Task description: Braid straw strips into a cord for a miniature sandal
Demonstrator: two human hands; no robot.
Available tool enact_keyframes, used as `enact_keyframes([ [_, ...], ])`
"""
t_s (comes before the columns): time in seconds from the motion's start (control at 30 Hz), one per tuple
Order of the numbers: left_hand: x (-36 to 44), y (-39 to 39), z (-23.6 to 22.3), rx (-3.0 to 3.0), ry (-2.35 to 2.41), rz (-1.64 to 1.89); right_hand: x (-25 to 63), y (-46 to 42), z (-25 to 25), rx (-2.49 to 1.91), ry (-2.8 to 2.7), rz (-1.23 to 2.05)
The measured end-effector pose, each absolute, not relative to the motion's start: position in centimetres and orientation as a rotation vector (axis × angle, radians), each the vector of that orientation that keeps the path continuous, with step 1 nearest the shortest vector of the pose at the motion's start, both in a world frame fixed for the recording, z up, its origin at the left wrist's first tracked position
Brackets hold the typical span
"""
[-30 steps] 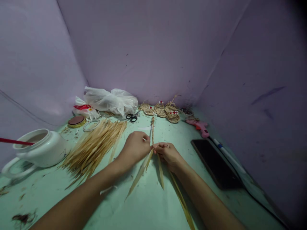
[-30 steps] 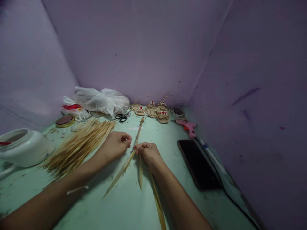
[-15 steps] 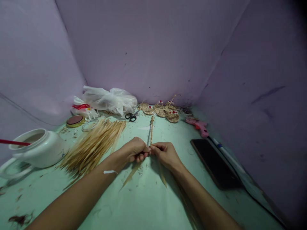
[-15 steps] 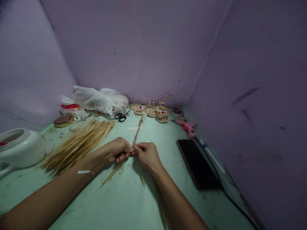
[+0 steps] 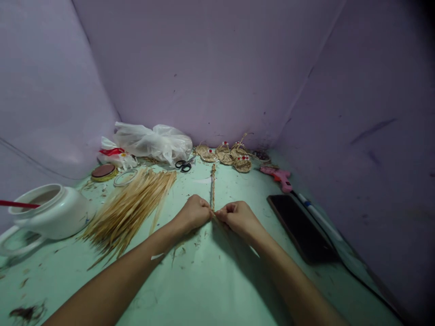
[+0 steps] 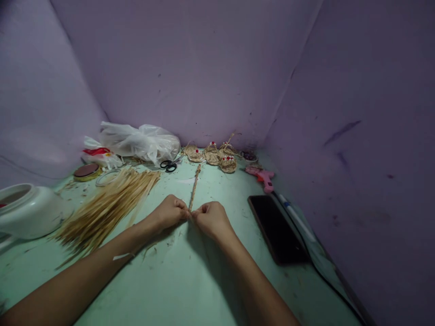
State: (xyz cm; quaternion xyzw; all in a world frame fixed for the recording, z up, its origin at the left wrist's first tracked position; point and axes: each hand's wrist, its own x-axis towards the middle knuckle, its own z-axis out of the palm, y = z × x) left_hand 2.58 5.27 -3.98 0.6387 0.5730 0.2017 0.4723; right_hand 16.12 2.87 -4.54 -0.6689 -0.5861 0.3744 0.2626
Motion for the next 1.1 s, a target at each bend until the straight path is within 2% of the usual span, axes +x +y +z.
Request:
enact_keyframes([
  [0.1,3.0,4.9,-4.0,1.463,1.383,0.546,15.1,1.9,-3.8,-1.796,-1.603,0.954],
  [0.23,2.9,4.7,-3.1,1.327,1.260,0.531,13.2,-0.2,-2.4,-1.861,-1.904,0.506],
  [0.3,2.6,4.8,-2.5,1.333,1.168,0.478,12.2,-1.0,-2.1,-1.924,-2.034,0.410],
  [0.53,2.1,5.5,-2.9,1.334,1.158,0.518,10.6,-2.1,-1.6,-2.055,-2.222,0.415],
  [0.7,1.9,5.5,-3.2,1.366,1.164,0.516,13.2,-0.9,-1.2,-1.965,-1.859,0.460],
  [0.8,1.7,5.4,-2.6,1.309,1.139,0.492,14.6,0.9,-2.0,-1.807,-1.491,0.645],
  [0.9,1.6,5.3,-2.3,1.234,1.079,0.478,14.5,2.1,-3.1,-1.566,-1.171,1.270],
  [0.97,1.6,5.3,-2.3,1.228,1.059,0.478,14.1,2.3,-3.6,-1.432,-1.041,1.551],
  [1.1,1.5,5.4,-2.6,1.323,1.114,0.438,13.9,2.2,-4.3,-1.519,-1.108,1.450],
])
